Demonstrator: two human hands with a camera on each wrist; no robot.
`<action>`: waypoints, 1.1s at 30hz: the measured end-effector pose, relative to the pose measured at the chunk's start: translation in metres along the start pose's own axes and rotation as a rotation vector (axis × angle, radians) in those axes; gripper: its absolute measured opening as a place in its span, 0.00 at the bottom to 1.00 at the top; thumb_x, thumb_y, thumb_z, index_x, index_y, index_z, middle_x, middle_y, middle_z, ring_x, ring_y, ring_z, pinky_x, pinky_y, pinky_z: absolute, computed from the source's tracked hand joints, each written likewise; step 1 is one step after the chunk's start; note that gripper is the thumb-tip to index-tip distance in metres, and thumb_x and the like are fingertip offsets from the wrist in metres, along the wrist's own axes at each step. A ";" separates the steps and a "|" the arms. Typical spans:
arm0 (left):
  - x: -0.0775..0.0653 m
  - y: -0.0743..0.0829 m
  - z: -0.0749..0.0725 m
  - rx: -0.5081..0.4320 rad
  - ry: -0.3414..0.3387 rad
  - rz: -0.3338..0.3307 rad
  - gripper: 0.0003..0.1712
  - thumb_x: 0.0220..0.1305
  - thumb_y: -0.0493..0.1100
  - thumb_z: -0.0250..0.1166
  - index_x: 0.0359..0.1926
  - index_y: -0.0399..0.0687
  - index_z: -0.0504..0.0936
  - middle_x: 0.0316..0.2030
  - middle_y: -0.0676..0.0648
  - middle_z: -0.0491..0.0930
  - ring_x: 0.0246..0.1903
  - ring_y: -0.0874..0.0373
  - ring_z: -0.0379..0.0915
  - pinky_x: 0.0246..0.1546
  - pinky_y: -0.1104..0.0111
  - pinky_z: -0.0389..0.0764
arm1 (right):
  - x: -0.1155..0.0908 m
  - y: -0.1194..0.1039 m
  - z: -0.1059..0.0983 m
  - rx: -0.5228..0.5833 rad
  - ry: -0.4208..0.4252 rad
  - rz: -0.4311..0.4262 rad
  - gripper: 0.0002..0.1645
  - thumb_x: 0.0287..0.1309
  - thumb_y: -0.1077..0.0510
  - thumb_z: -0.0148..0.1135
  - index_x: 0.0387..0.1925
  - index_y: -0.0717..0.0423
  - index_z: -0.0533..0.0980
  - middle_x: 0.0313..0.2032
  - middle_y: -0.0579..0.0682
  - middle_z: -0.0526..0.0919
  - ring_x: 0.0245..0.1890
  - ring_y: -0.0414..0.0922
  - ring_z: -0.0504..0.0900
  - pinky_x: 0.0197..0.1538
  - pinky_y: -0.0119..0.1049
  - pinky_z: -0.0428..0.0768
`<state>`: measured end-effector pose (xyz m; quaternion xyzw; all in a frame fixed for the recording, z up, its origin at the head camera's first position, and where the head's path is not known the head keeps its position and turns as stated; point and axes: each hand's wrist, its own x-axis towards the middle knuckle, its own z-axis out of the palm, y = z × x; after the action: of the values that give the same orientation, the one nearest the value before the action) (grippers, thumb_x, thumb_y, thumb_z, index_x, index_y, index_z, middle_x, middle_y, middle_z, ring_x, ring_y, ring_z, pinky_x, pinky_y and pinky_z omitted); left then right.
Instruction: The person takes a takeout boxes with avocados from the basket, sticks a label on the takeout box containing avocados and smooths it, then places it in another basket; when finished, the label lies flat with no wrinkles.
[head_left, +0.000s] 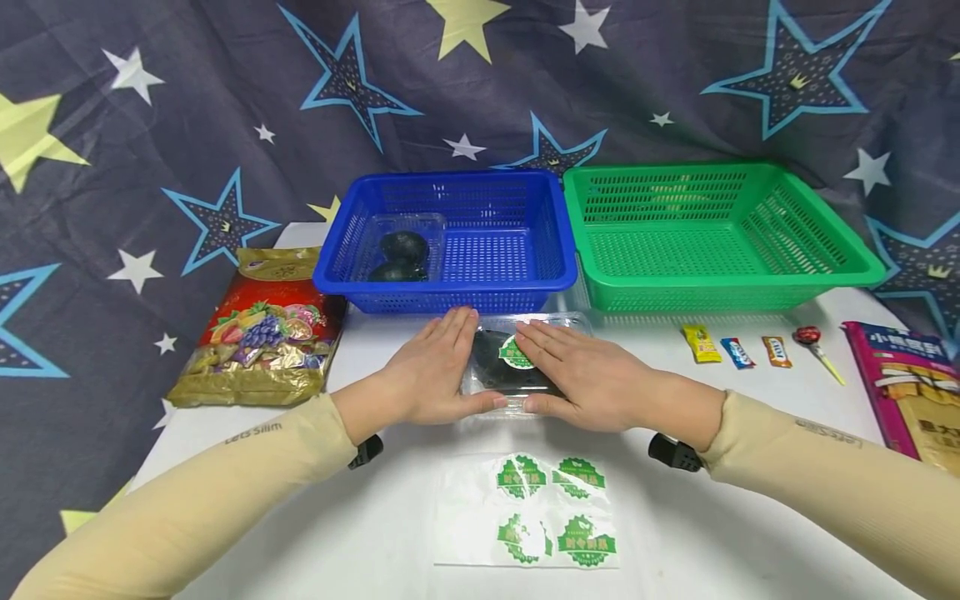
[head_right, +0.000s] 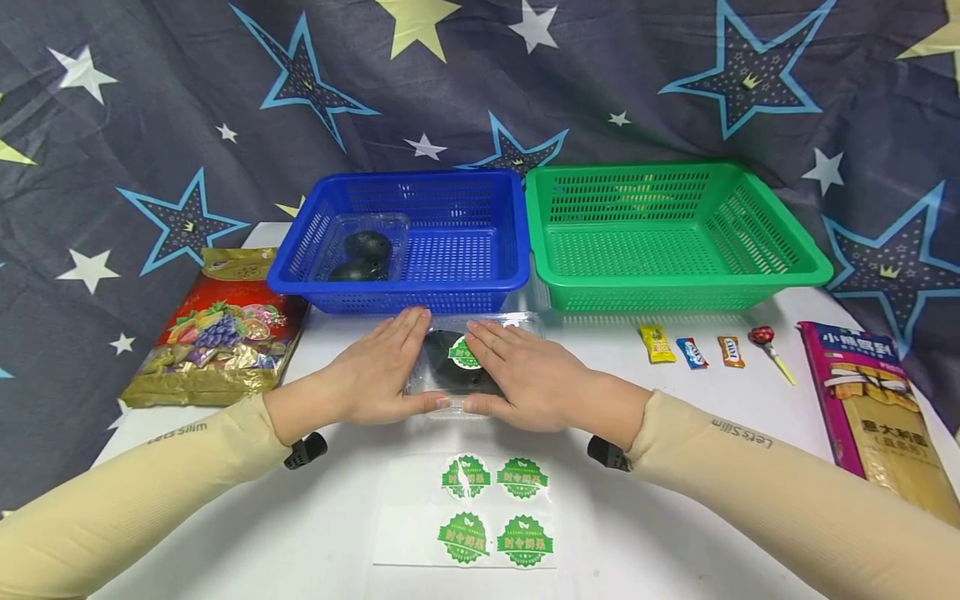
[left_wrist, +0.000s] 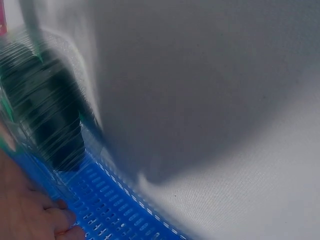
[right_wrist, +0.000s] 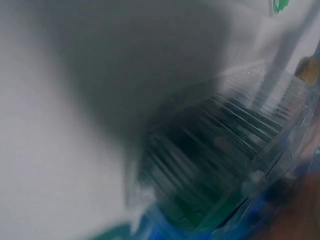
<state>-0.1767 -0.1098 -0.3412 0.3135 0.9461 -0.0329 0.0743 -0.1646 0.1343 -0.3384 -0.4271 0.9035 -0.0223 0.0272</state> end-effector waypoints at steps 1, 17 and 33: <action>0.000 0.000 0.000 0.000 0.000 -0.002 0.67 0.55 0.83 0.34 0.73 0.31 0.38 0.73 0.33 0.40 0.73 0.45 0.35 0.70 0.55 0.47 | -0.003 0.001 0.000 0.004 0.006 0.005 0.49 0.66 0.29 0.36 0.72 0.61 0.51 0.73 0.58 0.50 0.73 0.52 0.48 0.71 0.46 0.53; -0.003 -0.001 0.000 -0.002 0.021 0.007 0.67 0.55 0.83 0.33 0.72 0.30 0.37 0.73 0.33 0.39 0.73 0.45 0.33 0.70 0.54 0.44 | -0.015 -0.019 0.001 0.069 0.032 -0.104 0.47 0.67 0.31 0.38 0.72 0.63 0.52 0.73 0.56 0.51 0.73 0.51 0.49 0.70 0.47 0.54; 0.000 0.001 0.000 0.036 0.001 -0.005 0.66 0.55 0.83 0.32 0.73 0.33 0.38 0.73 0.35 0.34 0.73 0.45 0.30 0.71 0.55 0.41 | 0.014 -0.012 0.001 0.032 -0.013 -0.010 0.49 0.67 0.29 0.30 0.72 0.62 0.52 0.72 0.58 0.51 0.73 0.51 0.49 0.71 0.47 0.53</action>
<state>-0.1758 -0.1087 -0.3411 0.3124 0.9462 -0.0501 0.0680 -0.1636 0.1159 -0.3386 -0.4311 0.9008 -0.0340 0.0396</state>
